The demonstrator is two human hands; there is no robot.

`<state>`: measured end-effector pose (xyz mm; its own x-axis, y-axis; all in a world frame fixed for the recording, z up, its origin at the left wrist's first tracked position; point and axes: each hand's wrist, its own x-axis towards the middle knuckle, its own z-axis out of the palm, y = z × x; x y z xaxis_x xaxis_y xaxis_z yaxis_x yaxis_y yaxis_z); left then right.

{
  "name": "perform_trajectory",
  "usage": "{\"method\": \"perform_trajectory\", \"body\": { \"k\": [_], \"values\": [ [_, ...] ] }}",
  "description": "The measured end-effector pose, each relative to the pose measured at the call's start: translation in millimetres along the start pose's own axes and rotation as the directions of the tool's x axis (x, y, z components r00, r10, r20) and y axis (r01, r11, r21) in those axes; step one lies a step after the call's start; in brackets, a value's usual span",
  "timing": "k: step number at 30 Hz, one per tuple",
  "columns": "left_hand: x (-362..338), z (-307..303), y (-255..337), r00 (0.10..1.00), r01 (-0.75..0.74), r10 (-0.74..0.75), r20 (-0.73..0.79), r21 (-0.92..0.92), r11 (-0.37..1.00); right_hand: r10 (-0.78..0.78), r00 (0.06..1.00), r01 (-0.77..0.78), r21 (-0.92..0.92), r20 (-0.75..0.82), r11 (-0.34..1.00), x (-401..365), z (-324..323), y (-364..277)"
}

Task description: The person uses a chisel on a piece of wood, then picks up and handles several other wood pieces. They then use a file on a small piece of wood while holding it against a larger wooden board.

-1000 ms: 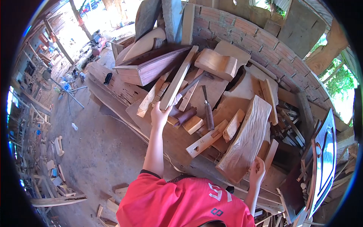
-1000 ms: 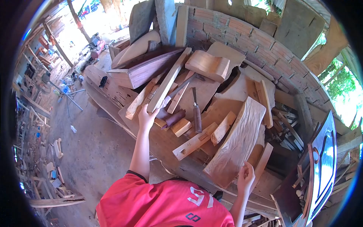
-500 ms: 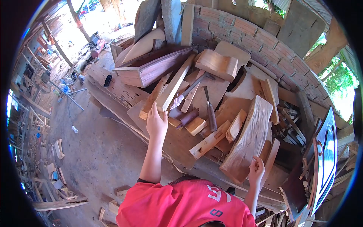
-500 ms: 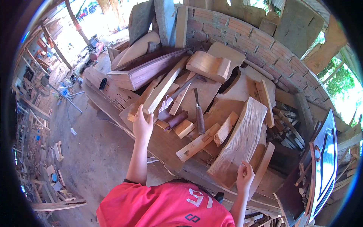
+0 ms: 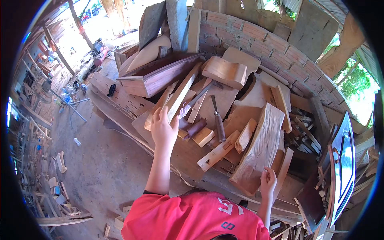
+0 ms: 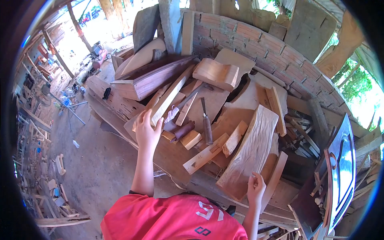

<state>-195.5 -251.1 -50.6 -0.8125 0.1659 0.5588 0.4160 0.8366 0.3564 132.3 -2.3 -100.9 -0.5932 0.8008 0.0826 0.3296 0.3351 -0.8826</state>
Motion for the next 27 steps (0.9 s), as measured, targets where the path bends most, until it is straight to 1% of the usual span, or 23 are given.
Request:
{"method": "perform_trajectory", "body": {
  "k": [1,2,3,7,8,9,10,11,12,13,14,15,17,19,21,22,23,25,26,27],
  "values": [
    [3.8,-3.7,5.7,0.996,-0.085,0.086,-0.003,-0.124,0.989,-0.006,1.0,0.006,-0.009,0.001,1.0,0.8,0.5,-0.8],
    [7.6,-4.1,13.6,0.991,-0.12,0.128,0.047,-0.152,0.981,-0.012,1.0,0.012,-0.017,0.004,1.0,0.7,0.4,-0.7],
    [10.5,1.5,17.3,0.977,-0.098,0.132,0.169,-0.195,0.976,-0.013,1.0,0.013,-0.018,0.007,1.0,0.4,0.2,1.2],
    [8.1,52.8,35.8,0.89,-0.208,0.315,0.33,-0.322,0.924,-0.024,1.0,0.024,-0.03,0.013,0.999,2.7,0.9,0.2],
    [11.0,59.7,39.3,0.831,-0.168,0.265,0.489,-0.234,0.958,-0.031,0.999,0.032,-0.041,0.016,0.999,1.5,0.4,-1.1],
    [9.8,70.5,37.0,0.83,-0.169,0.266,0.489,-0.235,0.957,-0.03,0.999,0.031,-0.041,0.015,0.999,0.5,-0.7,-1.2],
    [6.9,89.5,30.8,0.846,-0.18,0.169,0.506,-0.027,0.983,-0.026,0.999,0.027,-0.036,0.018,0.999,0.0,-1.5,-1.2],
    [5.6,108.1,24.6,0.863,-0.185,0.071,0.5,0.182,0.966,-0.023,1.0,0.023,-0.029,0.02,0.999,-0.8,-2.4,-1.1],
    [10.7,121.9,14.9,0.775,-0.094,-0.02,0.632,0.146,0.985,-0.024,1.0,0.024,-0.027,0.014,0.999,-1.3,-3.9,-1.3],
    [8.5,126.0,7.8,0.802,-0.076,0.009,0.597,0.087,0.993,-0.028,0.999,0.028,-0.028,0.016,0.999,-2.1,-5.9,-1.4],
    [5.7,131.6,2.7,0.808,-0.077,0.002,0.589,0.101,0.992,-0.03,0.999,0.031,-0.032,0.018,0.999,-2.8,-8.4,-0.8],
    [7.6,121.2,7.6,0.814,-0.077,-0.004,0.581,0.116,0.99,-0.03,0.999,0.031,-0.031,0.013,0.999,-2.6,-9.5,1.2],
    [7.4,110.4,10.5,0.811,-0.07,-0.004,0.585,0.103,0.992,-0.008,0.999,0.013,0.099,-0.05,0.995,-6.3,-9.5,6.5],
    [8.7,109.3,10.3,0.815,-0.053,-0.008,0.579,0.088,0.995,-0.013,0.998,0.019,0.118,-0.056,0.993,-8.4,-12.3,5.1],
    [7.4,112.8,7.5,0.881,-0.037,0.004,0.473,0.061,0.997,-0.017,0.998,0.025,0.132,-0.061,0.991,-6.5,-16.2,5.5],
    [5.8,113.2,6.3,0.926,-0.097,0.068,0.372,0.059,0.994,-0.04,0.997,0.048,0.122,-0.066,0.991,-5.5,-17.9,6.6],
    [4.2,113.4,4.8,0.925,-0.093,0.065,0.374,0.059,0.994,-0.062,0.996,0.069,0.111,-0.068,0.991,-5.5,-19.5,7.4],
    [7.9,86.2,14.6,0.895,-0.017,0.096,0.435,-0.181,0.983,-0.059,0.996,0.066,0.111,-0.063,0.992,-2.5,-20.8,5.3],
    [3.6,95.8,6.0,0.912,0.026,0.066,0.405,-0.216,0.976,-0.056,0.996,0.063,0.117,-0.064,0.991,-0.2,-19.8,3.4],
    [-0.2,92.8,4.7,0.912,0.028,0.061,0.406,-0.21,0.977,-0.055,0.997,0.062,0.12,-0.058,0.991,1.9,-18.4,1.3]
  ]
}}
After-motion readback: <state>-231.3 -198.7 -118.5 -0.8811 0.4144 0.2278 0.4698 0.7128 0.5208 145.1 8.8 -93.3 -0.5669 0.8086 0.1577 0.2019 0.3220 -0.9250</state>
